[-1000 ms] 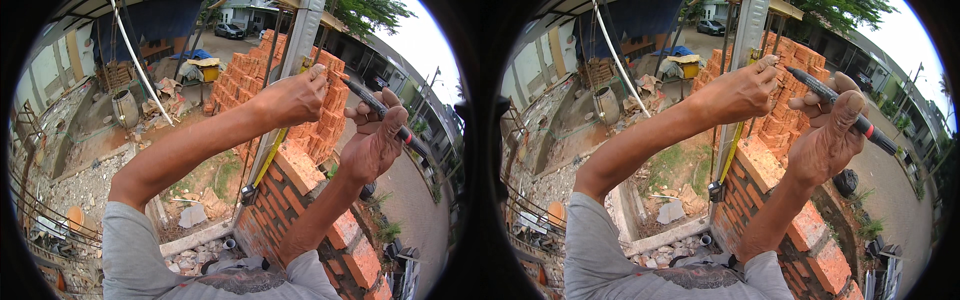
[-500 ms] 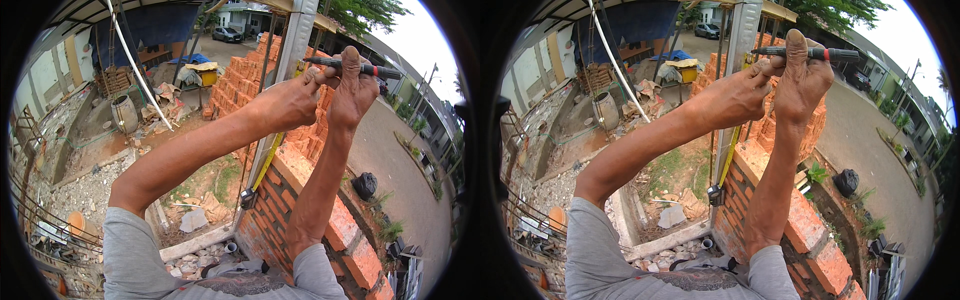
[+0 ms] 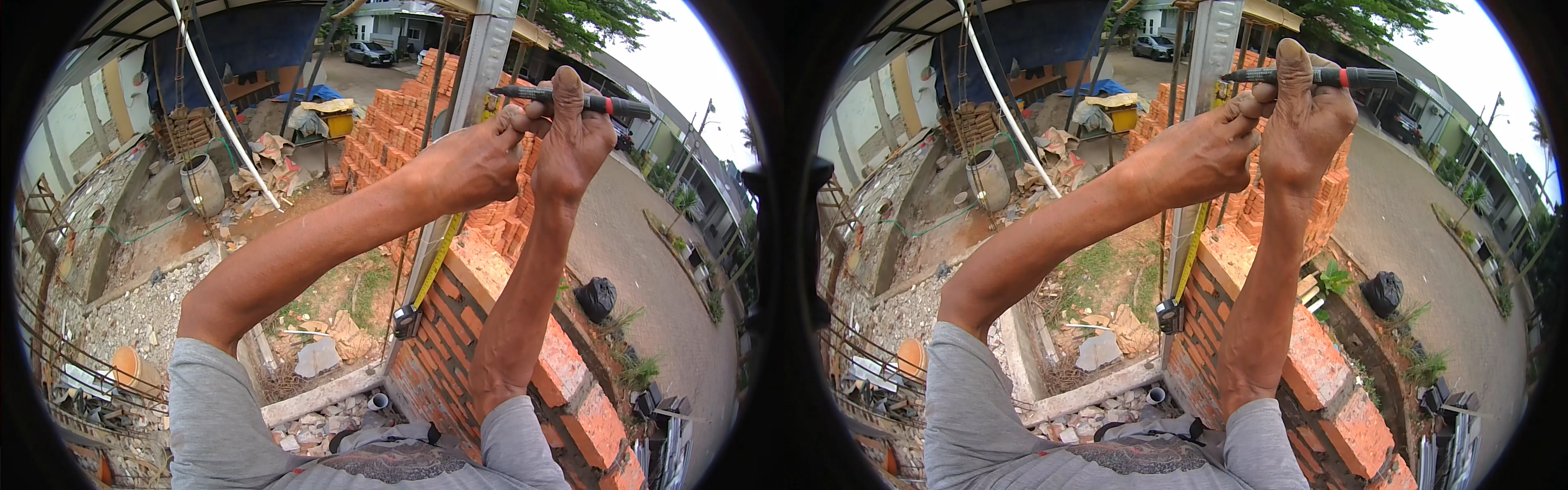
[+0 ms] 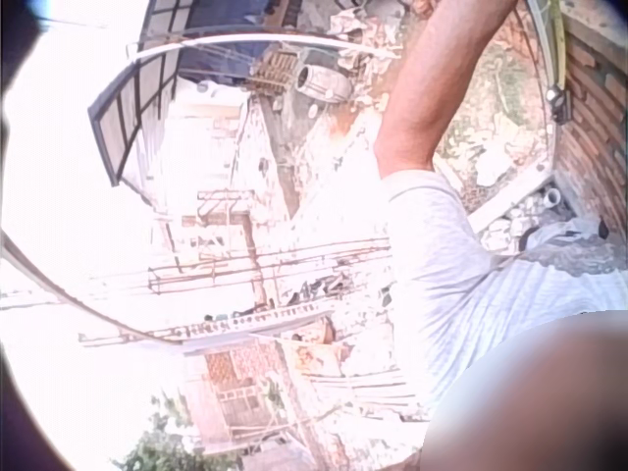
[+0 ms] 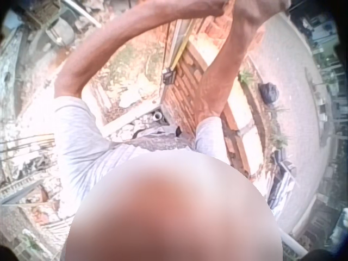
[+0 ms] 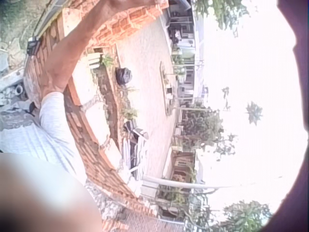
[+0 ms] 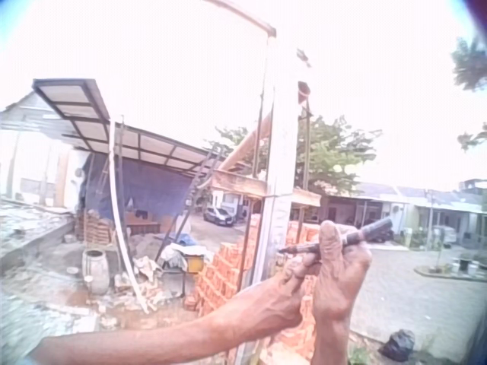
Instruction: The person measures a brick wall with a tape measure and marks it with a marker. They then use a spirit level to check alignment and tie a string to a metal post to create a reference line.
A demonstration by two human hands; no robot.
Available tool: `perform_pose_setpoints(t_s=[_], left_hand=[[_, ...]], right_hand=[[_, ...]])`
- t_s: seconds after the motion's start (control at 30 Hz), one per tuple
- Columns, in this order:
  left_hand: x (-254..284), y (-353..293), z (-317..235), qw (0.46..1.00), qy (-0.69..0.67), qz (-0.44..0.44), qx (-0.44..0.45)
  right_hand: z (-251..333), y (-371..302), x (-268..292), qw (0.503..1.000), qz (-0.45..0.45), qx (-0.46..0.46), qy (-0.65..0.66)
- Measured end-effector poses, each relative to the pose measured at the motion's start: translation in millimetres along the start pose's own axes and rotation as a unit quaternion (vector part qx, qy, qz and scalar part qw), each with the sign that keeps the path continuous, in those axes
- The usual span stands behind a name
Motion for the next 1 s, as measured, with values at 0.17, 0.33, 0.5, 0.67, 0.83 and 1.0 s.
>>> perform_pose_setpoints(t_s=[0.17,0.33,0.5,0.67,0.83,1.0], left_hand=[[-2,0,1,1.0,0.0,-0.02,0.003],[1,1,1,1.0,-0.004,-0.015,-0.002],[2,4,-2,0.997,0.049,0.063,-0.01],[6,5,-2,0.996,0.08,0.027,-0.016],[19,-5,-3,0.996,0.08,0.009,-0.031],[54,-27,-12,0.996,0.072,-0.037,-0.034]], right_hand=[[-2,-1,1,1.0,0.0,0.009,-0.02],[3,-4,1,0.999,-0.019,0.016,-0.043],[21,-20,16,0.993,-0.097,0.052,0.041],[31,-44,36,0.984,-0.175,0.014,0.008],[43,-87,54,0.982,-0.19,-0.013,0.002],[38,-153,47,0.969,-0.023,-0.245,0.0]])
Point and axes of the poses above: each hand's wrist, its own y-axis towards the middle knuckle, its own x-axis out of the back of the hand, z = x × y, the point moved 3 cm from there along y, towards the middle knuckle, and after that the axes turned 8 degrees about y, right-handed, at the moved point
